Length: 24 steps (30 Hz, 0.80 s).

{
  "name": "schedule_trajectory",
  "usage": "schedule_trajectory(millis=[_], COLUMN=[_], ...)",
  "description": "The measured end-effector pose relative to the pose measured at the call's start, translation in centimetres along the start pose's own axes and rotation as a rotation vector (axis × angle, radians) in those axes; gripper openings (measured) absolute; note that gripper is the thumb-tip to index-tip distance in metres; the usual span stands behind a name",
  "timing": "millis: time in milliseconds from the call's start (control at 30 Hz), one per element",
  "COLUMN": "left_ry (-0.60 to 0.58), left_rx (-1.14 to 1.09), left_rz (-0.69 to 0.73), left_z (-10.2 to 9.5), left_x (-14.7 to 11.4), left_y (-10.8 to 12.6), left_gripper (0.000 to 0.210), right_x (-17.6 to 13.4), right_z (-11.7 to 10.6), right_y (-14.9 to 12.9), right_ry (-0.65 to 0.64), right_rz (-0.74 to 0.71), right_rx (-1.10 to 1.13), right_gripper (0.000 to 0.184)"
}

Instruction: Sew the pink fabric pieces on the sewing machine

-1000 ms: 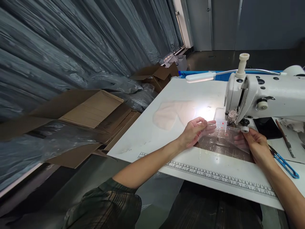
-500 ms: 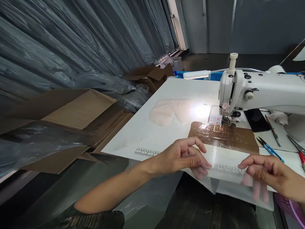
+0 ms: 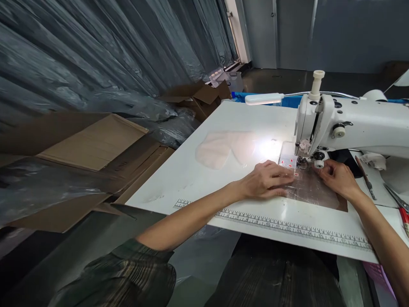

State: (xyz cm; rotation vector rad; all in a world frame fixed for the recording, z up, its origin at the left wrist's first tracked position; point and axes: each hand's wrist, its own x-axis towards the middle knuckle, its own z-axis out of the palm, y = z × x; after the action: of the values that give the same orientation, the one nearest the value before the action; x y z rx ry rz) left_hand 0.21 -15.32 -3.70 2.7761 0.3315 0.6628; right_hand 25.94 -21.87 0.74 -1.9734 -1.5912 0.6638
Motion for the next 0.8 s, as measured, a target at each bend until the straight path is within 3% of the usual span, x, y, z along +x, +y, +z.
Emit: schedule_trajectory(millis=[67, 133, 233, 333, 467, 600, 700, 800], left_ry=[-0.070, -0.129, -0.169, -0.126, -0.027, -0.093, -0.113, -0.069], left_rx=[-0.004, 0.035, 0.056, -0.064, -0.498, -0.912, -0.903, -0.832], left_rz=[0.098, 0.101, 0.067, 0.019, -0.254, -0.602, -0.751, -0.888], left_z=[0.1, 0.2, 0.2, -0.3, -1.7, -3.1, -3.6, -3.5], left_x=[-0.3, -0.5, -0.7, -0.6, -0.7, -0.9, -0.8, -0.5], left_y=[0.2, 0.5, 0.7, 0.8, 0.3, -0.1, 0.2, 0.8], left_gripper=[0.036, 0.041, 0.042, 0.042, 0.053, 0.073, 0.075, 0.063], right_x=[-0.5, -1.1, -2.0, -2.6, -2.5, -1.7, -1.4, -1.9], right_z=[-0.3, -0.5, -0.5, -0.1, 2.0, 4.7, 5.3, 4.7], right_y=[0.1, 0.7, 1.6, 1.1, -2.1, -5.5, -5.7, -3.7], right_ry=[-0.051, -0.108, -0.152, -0.202, -0.276, -0.330, -0.377, -0.208], right_rz=[0.051, 0.095, 0.106, 0.141, 0.189, 0.107, -0.054, -0.260], right_rx=[-0.064, -0.033, 0.191, 0.418, 0.577, 0.689, 0.615, 0.295], right_gripper=[0.048, 0.054, 0.071, 0.072, 0.067, 0.065, 0.064, 0.048])
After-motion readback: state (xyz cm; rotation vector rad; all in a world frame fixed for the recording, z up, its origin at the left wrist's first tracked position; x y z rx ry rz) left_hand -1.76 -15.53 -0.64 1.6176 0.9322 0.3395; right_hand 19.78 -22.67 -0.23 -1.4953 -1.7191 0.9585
